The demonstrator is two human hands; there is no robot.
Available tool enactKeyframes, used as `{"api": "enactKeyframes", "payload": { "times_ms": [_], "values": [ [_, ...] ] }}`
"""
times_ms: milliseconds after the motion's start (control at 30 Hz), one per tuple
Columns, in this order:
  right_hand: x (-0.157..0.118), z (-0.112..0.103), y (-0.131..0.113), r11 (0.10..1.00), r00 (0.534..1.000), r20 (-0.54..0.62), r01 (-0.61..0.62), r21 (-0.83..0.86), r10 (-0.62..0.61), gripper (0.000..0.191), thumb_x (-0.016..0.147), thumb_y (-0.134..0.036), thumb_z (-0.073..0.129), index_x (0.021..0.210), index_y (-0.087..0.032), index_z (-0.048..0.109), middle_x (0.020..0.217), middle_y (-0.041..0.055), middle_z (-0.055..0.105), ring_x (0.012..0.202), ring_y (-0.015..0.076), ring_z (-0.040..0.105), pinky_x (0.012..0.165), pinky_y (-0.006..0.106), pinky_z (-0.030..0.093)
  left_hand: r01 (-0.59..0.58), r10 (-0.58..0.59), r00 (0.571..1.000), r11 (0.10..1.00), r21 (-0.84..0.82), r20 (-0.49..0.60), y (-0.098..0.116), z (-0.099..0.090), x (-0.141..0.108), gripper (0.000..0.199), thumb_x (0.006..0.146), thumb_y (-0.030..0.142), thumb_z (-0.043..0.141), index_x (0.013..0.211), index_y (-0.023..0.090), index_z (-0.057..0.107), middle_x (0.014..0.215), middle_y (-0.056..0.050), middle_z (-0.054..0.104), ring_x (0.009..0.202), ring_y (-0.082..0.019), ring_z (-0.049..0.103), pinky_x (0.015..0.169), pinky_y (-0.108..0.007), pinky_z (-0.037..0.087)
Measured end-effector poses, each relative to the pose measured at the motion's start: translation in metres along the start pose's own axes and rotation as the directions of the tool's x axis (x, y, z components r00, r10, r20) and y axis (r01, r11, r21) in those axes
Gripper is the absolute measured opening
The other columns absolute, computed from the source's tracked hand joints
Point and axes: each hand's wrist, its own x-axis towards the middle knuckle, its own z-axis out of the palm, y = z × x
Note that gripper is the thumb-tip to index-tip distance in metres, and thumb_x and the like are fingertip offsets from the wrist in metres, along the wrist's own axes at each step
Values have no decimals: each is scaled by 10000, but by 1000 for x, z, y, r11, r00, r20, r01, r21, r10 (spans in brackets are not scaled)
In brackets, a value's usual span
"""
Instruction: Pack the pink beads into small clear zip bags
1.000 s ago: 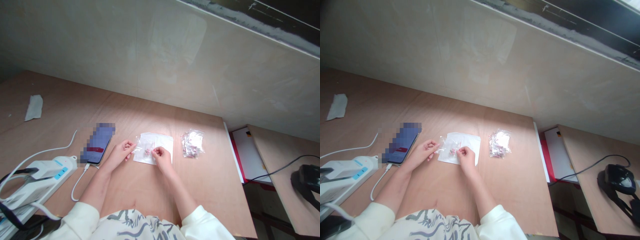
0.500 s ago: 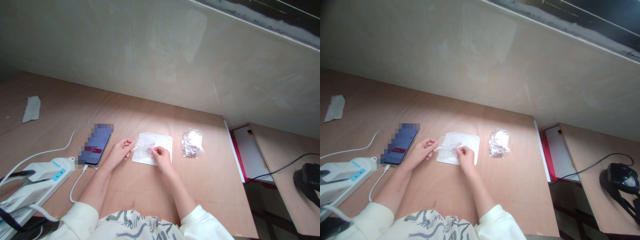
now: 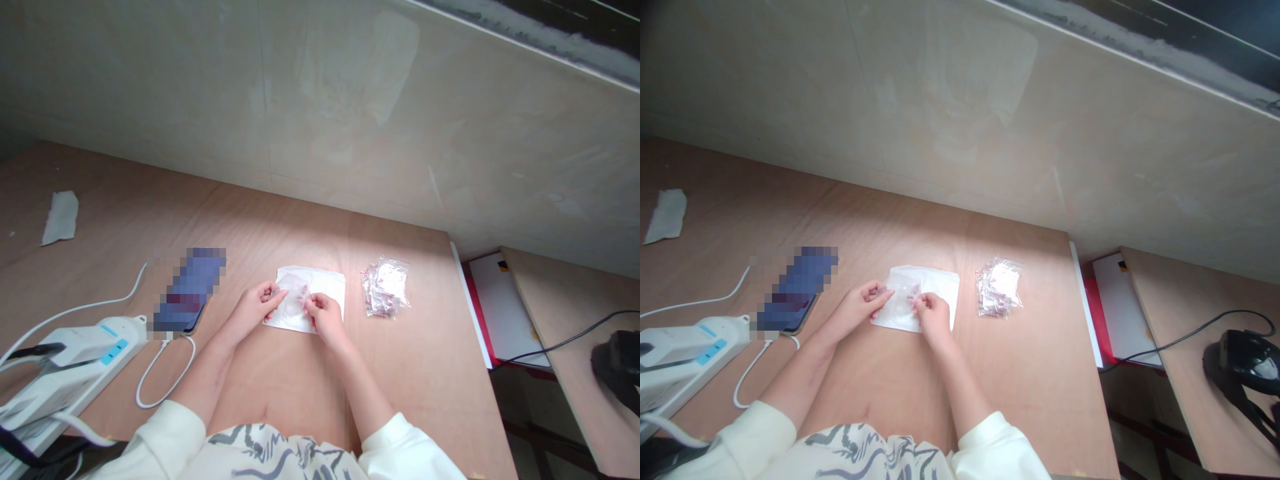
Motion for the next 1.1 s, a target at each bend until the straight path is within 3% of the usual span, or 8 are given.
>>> {"api": "enactKeyframes", "payload": {
  "times_ms": [233, 533, 733, 833, 1100],
  "values": [
    [-1, -1, 0, 998, 1000, 13, 13, 68, -14, 127, 643, -277, 496, 596, -160, 513, 456, -56, 457, 332, 50, 342, 357, 192, 250, -33, 33, 999, 999, -32, 10, 4, 2, 2, 226, 666, 370, 556, 691, 165, 464, 508, 63, 480, 416, -72, 463, 415, -178, 383],
    [-2, -2, -2, 991, 999, 34, 11, 135, -15, 139, 644, -292, 518, 597, -164, 491, 458, -60, 455, 328, 46, 335, 355, 192, 243, -73, 74, 997, 985, 159, 0, 10, 6, 2, 235, 720, 361, 502, 604, 162, 458, 404, 86, 391, 392, -65, 402, 405, -173, 292],
    [-2, -3, 1, 987, 999, 37, 13, 161, -19, 120, 646, -278, 514, 616, -166, 485, 453, -65, 447, 325, 46, 340, 346, 189, 231, -100, 103, 993, 994, -44, 52, 5, 8, 6, 147, 698, 270, 526, 768, 167, 448, 765, 18, 519, 627, -88, 536, 592, -225, 461],
    [-1, -3, 2, 986, 999, 36, 14, 168, -20, 122, 646, -283, 516, 618, -169, 483, 447, -71, 444, 318, 42, 326, 345, 190, 229, -87, 92, 995, 988, -128, 33, 0, 10, 9, 208, 667, 247, 545, 809, 180, 409, 817, -2, 526, 723, -121, 546, 623, -280, 496],
    [-3, -4, 0, 979, 999, 49, 5, 205, -15, 141, 643, -303, 539, 633, -167, 502, 474, -61, 458, 329, 43, 346, 338, 191, 217, -27, 27, 1000, 999, -34, 14, -1, 9, 11, 208, 657, 285, 567, 780, 165, 450, 773, 21, 514, 547, -93, 577, 593, -249, 451]
  ]
}}
